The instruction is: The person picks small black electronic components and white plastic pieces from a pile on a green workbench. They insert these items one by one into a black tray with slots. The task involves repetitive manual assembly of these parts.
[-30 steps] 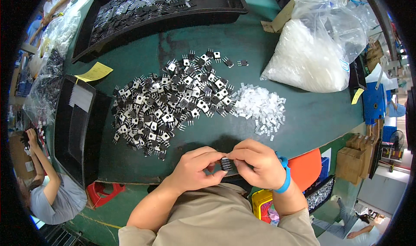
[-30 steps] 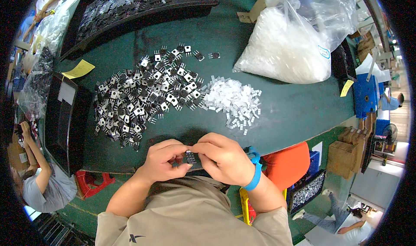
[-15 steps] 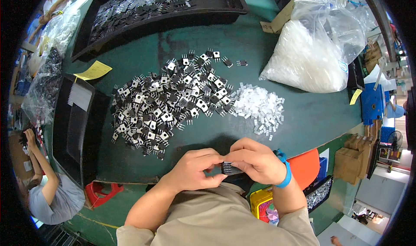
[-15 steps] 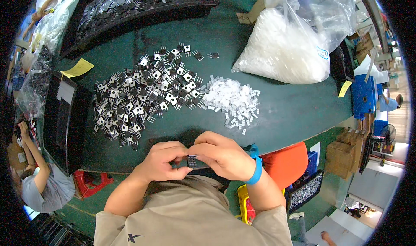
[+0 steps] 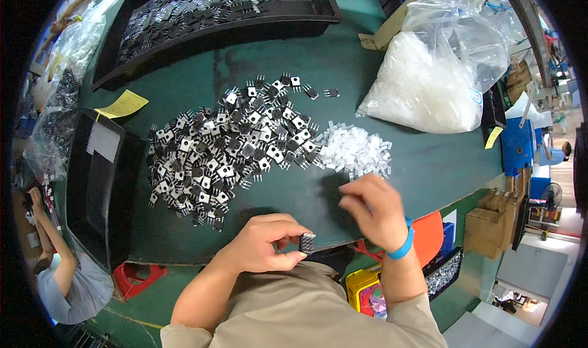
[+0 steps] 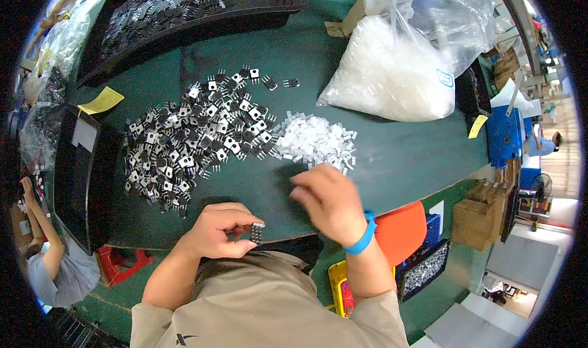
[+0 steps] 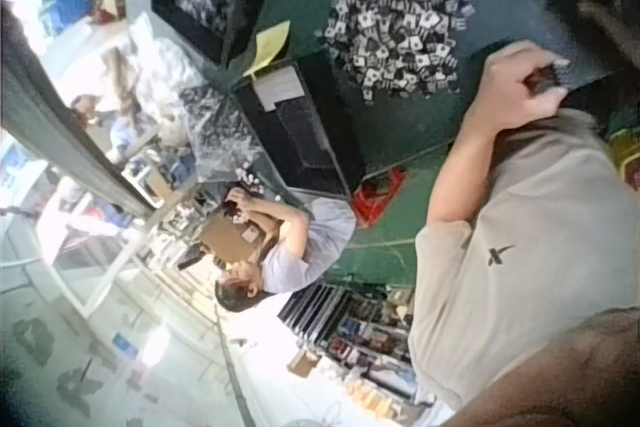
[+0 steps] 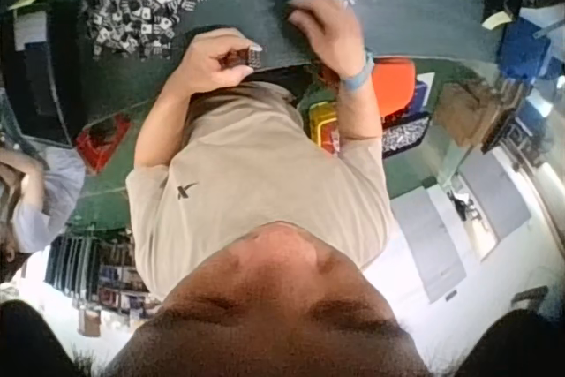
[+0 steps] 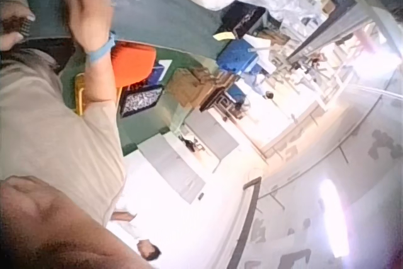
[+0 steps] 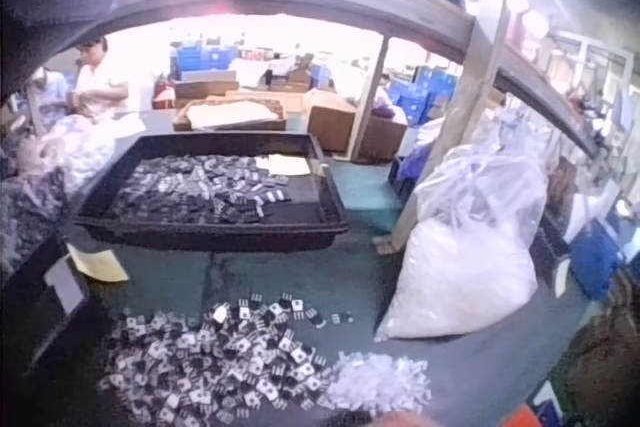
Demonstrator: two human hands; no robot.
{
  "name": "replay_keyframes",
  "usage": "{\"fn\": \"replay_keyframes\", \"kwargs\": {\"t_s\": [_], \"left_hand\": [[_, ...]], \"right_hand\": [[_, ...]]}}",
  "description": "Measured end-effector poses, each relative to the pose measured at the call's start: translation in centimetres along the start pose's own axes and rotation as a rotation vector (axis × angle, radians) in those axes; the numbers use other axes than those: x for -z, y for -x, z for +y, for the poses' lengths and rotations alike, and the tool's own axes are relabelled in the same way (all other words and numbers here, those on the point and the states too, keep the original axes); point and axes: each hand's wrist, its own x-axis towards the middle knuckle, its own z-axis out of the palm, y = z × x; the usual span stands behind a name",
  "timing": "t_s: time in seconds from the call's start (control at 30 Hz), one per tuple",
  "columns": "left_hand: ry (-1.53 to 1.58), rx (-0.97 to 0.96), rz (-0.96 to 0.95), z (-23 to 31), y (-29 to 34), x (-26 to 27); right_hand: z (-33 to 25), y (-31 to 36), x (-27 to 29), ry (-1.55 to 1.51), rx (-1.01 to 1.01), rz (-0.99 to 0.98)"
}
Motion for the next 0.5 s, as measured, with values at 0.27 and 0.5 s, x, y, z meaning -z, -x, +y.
{"fn": "replay_keyframes", "kwargs": {"t_s": [0.27,0.5], "left_hand": [[0.014,0.001,-0.005,0.1,-0.1,0.0],[-0.002,-0.011,0.017,-0.3,0.1,0.0]], "right_hand": [[1.5,0.7,-1.7,0.278,-0.203,0.177],[1.6,1.5,-1.6,-0.604,-0.28,0.04]]}}
